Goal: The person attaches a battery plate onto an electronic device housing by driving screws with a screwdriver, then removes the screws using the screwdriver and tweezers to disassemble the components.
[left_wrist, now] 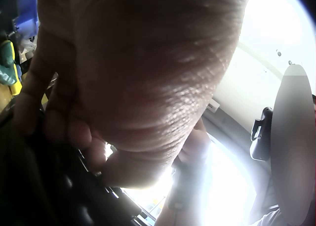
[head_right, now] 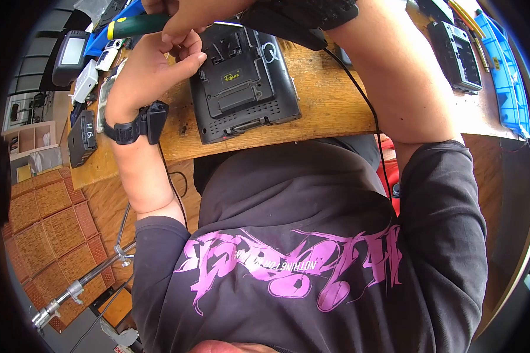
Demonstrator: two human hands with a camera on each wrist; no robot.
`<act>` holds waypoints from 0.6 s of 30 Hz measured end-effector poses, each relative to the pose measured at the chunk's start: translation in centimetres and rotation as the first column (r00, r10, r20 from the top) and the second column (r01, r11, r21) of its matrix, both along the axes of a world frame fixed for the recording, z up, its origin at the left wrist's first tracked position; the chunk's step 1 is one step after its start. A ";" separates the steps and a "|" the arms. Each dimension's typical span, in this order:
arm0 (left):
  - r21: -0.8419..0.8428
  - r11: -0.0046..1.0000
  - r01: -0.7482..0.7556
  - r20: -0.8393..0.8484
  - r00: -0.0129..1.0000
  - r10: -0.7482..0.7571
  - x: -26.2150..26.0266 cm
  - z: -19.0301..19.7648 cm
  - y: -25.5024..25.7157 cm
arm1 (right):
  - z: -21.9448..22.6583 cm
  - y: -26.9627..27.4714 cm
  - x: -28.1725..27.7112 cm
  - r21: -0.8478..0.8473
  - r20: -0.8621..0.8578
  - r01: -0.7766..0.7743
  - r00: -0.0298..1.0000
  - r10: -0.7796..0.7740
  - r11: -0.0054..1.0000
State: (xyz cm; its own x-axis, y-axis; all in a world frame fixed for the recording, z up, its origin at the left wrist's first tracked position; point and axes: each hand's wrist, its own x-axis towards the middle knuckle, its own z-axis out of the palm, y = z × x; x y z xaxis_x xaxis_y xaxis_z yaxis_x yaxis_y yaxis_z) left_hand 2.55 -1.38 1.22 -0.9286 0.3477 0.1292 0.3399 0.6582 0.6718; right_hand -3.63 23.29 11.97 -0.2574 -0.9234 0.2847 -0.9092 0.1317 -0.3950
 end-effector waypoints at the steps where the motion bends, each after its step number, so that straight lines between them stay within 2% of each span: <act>1: -0.023 1.000 -0.006 -0.004 1.000 0.006 0.1 0.2 0.1 | 0.2 -0.2 -0.3 0.001 0.000 0.000 1.000 0.000 1.000; 3: -0.045 0.999 -0.012 -0.006 1.000 0.012 0.1 0.2 0.1 | 0.7 -0.9 -0.9 0.154 0.075 0.013 0.997 -0.024 0.988; 7: -0.035 0.999 0.001 -0.030 1.000 -0.002 0.0 -0.1 -0.1 | 0.8 -1.2 -0.4 0.152 0.045 0.037 0.998 -0.044 0.988; 9: -0.031 1.000 0.004 -0.038 0.999 -0.006 0.0 -0.1 0.0 | 1.6 -1.6 0.9 0.234 0.012 0.165 0.985 -0.173 0.958; 10: -0.035 0.999 0.001 -0.041 0.999 -0.002 0.0 -0.1 0.0 | 1.5 -1.4 0.4 0.234 0.012 0.166 0.985 -0.174 0.958; 12: -0.039 0.999 -0.001 -0.044 0.999 0.000 0.0 0.0 0.0 | 1.0 -0.8 -0.9 0.156 0.043 0.000 0.999 -0.007 0.988; 16: -0.071 0.997 0.012 -0.089 0.996 -0.019 0.1 0.0 0.1 | 0.3 -1.0 -0.8 0.126 0.052 0.041 0.998 -0.048 0.991; 18: -0.071 0.997 0.011 -0.120 0.993 -0.019 0.3 -0.1 0.2 | 0.8 -1.0 -0.6 0.217 0.119 0.021 0.992 -0.048 0.976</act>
State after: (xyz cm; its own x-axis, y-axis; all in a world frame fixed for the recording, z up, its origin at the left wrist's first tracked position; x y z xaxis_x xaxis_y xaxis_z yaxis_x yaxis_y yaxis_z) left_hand 2.89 -1.15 1.13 -0.9024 0.3736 0.2148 0.4258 0.6965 0.5776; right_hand -4.25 22.33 12.74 -0.3104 -0.9496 0.0444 -0.8489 0.2559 -0.4624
